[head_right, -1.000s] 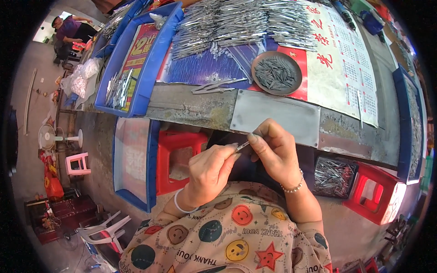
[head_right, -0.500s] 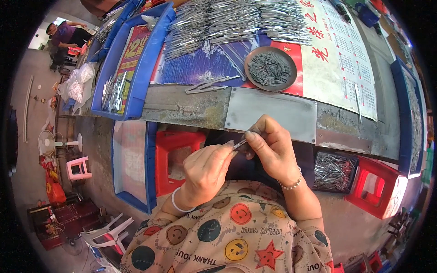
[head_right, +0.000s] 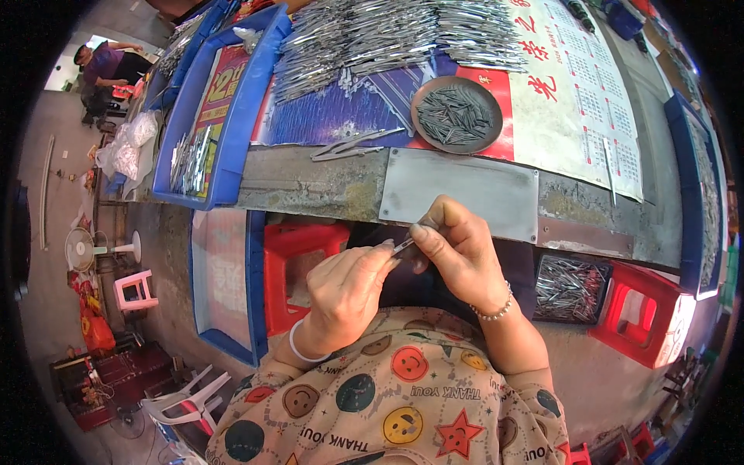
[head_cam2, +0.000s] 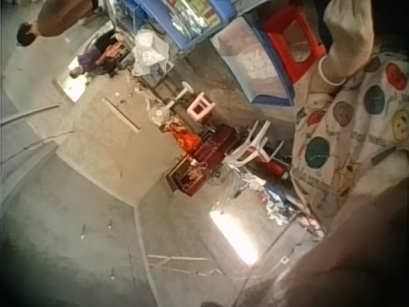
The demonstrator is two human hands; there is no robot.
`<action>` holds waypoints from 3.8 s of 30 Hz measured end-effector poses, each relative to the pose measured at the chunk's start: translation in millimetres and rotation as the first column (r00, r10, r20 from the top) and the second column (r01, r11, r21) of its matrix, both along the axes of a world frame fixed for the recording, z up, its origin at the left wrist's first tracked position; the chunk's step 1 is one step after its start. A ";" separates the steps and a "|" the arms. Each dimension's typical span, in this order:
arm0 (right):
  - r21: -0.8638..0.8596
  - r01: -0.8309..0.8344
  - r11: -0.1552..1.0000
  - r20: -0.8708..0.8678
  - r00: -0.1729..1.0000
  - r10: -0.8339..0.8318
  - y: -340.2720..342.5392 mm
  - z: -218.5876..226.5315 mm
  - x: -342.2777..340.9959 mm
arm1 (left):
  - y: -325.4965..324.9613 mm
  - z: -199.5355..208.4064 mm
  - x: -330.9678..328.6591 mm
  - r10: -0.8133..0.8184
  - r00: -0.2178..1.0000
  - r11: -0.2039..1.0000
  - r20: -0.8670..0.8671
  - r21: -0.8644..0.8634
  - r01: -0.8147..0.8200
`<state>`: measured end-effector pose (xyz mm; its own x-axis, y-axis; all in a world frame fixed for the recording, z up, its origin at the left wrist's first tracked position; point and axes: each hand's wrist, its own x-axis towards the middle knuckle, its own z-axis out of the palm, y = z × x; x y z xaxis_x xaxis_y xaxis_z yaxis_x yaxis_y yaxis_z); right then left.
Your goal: Manually assembling small metal components on a workbench in a workshop setting.
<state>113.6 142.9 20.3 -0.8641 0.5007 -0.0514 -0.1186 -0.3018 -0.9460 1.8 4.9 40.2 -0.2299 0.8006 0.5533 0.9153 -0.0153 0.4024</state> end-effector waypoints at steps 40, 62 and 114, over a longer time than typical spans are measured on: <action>0.450 0.580 0.679 0.019 0.754 -0.656 86.1 -26.4 72.6 | 297.6 37.1 -140.1 -0.183 0.983 0.977 0.002 0.114 0.181; 0.472 0.550 0.689 0.003 0.781 -0.625 90.9 -27.1 70.0 | 242.0 42.1 -157.2 -0.193 0.979 0.969 0.061 -0.146 0.200; 0.592 0.534 0.604 0.066 0.714 -0.697 82.8 -30.7 59.3 | 3.9 -0.8 -101.6 0.001 0.440 0.999 0.898 0.016 -0.036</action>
